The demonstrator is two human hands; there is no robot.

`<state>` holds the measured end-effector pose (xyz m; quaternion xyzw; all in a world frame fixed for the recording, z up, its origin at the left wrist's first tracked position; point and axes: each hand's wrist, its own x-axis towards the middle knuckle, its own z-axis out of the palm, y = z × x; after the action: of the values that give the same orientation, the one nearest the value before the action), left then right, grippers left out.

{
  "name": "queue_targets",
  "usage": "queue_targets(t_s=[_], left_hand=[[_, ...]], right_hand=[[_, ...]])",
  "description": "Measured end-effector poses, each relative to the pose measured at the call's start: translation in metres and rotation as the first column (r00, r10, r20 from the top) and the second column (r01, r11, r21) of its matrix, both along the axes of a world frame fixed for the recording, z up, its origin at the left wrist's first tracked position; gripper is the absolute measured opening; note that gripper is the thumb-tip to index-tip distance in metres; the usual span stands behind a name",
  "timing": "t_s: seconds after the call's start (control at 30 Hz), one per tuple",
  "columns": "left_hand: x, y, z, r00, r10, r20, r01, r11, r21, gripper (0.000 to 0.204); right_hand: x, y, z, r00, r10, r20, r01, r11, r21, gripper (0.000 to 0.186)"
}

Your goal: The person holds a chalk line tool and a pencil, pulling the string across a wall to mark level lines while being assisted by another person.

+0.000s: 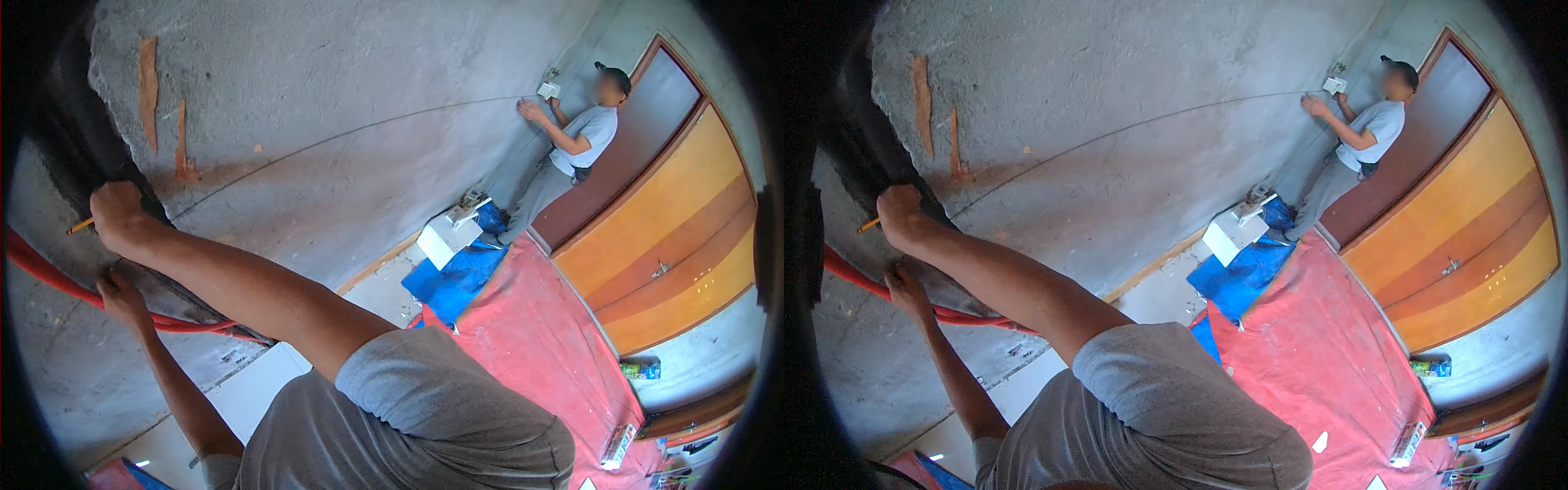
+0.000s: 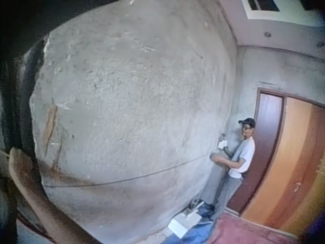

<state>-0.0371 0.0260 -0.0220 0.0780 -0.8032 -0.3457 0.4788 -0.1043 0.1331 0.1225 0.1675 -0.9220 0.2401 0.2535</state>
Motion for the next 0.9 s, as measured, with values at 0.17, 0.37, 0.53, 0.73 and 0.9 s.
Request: queue_targets(t_s=[0.17, 0.37, 0.53, 0.73, 0.9], left_hand=[[0.009, 0.009, 0.007, 0.997, -0.076, -0.002, 0.076, 0.994, 0.079, 0.034], [0.002, -0.001, 0.003, 0.993, -0.115, -0.025, 0.118, 0.985, 0.126, 0.035], [0.013, 0.012, 0.016, 0.996, -0.025, 0.09, 0.019, 0.997, 0.074, 0.036], [0.003, -0.007, 0.001, 0.999, -0.035, 0.036, 0.035, 0.999, -0.002, 0.035], [0.015, 0.016, 0.018, 0.999, -0.028, 0.032, 0.026, 0.999, 0.044, 0.032]], right_hand=[[0.005, 0.004, -0.002, 0.999, 0.013, -0.041, -0.013, 1.0, 0.01, 0.014], [0.009, 0.003, -0.001, 0.995, 0.031, -0.091, -0.035, 0.999, -0.041, 0.012], [0.003, 0.001, -0.01, 0.992, -0.001, -0.129, -0.004, 0.999, -0.042, 0.01], [0.008, -0.004, -0.005, 0.996, -0.02, -0.086, 0.018, 1.0, -0.019, 0.011], [0.013, 0.005, 0.0, 0.999, 0.004, -0.035, -0.006, 0.998, -0.055, 0.013]])
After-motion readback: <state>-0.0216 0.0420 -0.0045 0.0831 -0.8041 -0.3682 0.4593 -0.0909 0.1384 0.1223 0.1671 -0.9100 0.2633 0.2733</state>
